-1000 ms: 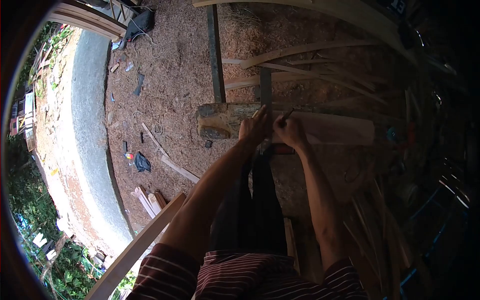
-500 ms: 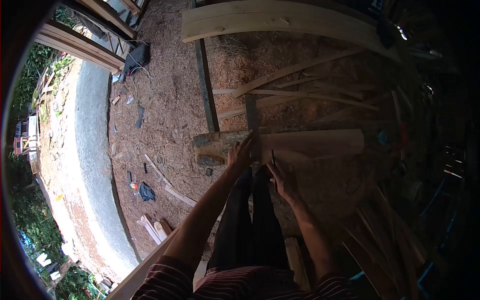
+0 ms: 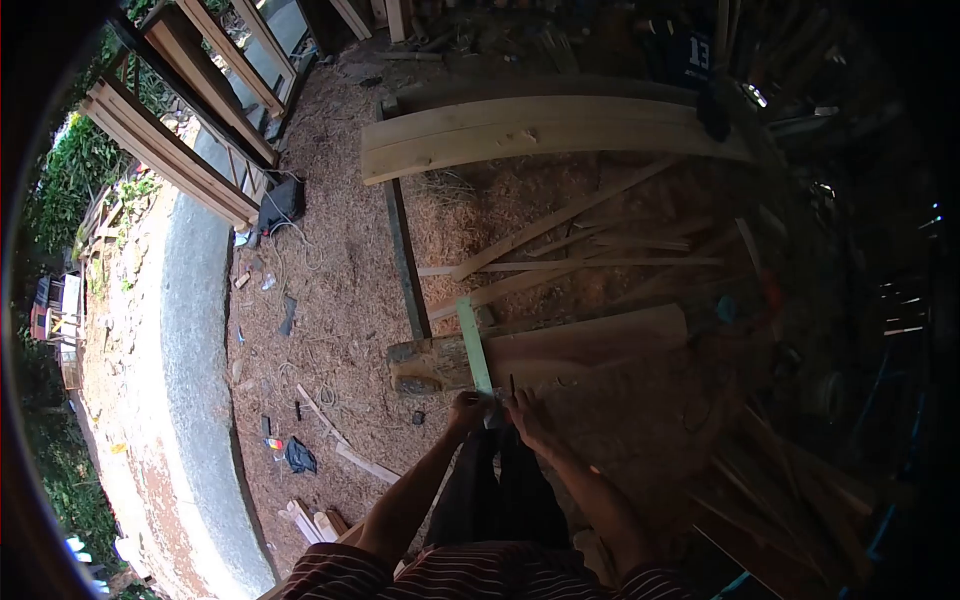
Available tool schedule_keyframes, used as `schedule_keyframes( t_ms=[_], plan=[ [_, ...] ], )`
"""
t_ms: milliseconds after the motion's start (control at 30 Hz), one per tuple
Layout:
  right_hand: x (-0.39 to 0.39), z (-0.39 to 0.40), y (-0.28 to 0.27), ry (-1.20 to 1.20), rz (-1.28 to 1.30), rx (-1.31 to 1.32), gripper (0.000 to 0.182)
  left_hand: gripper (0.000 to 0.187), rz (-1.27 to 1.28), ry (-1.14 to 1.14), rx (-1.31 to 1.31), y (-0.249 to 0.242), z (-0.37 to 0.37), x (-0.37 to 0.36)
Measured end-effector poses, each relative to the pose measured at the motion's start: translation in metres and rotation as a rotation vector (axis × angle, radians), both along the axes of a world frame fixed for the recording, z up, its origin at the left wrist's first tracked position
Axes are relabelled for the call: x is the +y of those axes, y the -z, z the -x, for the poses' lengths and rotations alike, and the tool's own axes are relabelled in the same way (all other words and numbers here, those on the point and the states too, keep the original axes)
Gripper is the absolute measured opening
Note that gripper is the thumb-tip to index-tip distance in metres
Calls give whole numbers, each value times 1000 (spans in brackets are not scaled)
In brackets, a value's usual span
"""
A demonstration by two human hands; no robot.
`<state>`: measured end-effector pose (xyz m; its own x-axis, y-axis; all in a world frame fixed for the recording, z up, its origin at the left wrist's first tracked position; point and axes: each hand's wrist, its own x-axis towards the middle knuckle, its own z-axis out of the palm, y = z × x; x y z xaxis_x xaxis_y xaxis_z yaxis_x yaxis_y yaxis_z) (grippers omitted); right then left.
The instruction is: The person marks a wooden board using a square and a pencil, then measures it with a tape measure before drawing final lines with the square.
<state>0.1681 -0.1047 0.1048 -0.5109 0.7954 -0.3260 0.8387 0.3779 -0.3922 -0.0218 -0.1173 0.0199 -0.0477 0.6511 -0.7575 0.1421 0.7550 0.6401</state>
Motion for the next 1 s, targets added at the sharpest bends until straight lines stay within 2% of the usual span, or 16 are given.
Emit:
schedule_keyframes(
  t_ms=[33,100,167,267,300,367,400,467,500,567,700,767,867,900,967,1000],
  plan=[
    [-3,1,0,-37,85,17,41,57,11,51,-43,-3,10,-4],
    [-12,-1,15,-33,86,81,43,55,-8,100,-83,-4,31,-16],
    [-11,2,2,5,85,215,43,50,-42,-139,-478,1,49,-26],
    [1,7,-2,-44,-48,373,40,44,-107,-149,-557,-11,68,-14],
    [12,8,-5,-61,-84,374,40,37,-172,-98,-482,-27,67,-5],
    [27,14,-11,-15,99,449,39,36,-235,-122,-455,-56,69,11],
    [33,16,-16,-36,77,453,39,36,-255,-145,-427,-69,73,13],
    [50,19,-28,-54,124,542,41,33,-305,-157,-372,-88,81,23],
    [54,21,-32,-63,100,541,41,31,-335,-162,-378,-81,87,23],
    [57,20,-39,301,600,673,43,30,-344,-197,-392,-71,92,24],
    [44,27,-49,412,629,593,46,30,-274,-203,-374,-82,94,14],
    [28,30,-39,163,195,542,49,31,-277,-276,-373,-70,90,3],
    [11,43,-18,46,120,442,51,34,-287,-347,-306,-44,96,-27],
    [4,48,-7,20,146,442,51,35,-283,-361,-258,-57,95,-37],
    [-8,52,13,-126,-87,391,48,39,-268,-357,-191,-47,100,-58],
    [-14,55,13,-149,-70,391,48,39,-258,-384,-187,-51,101,-69]
  ],
)
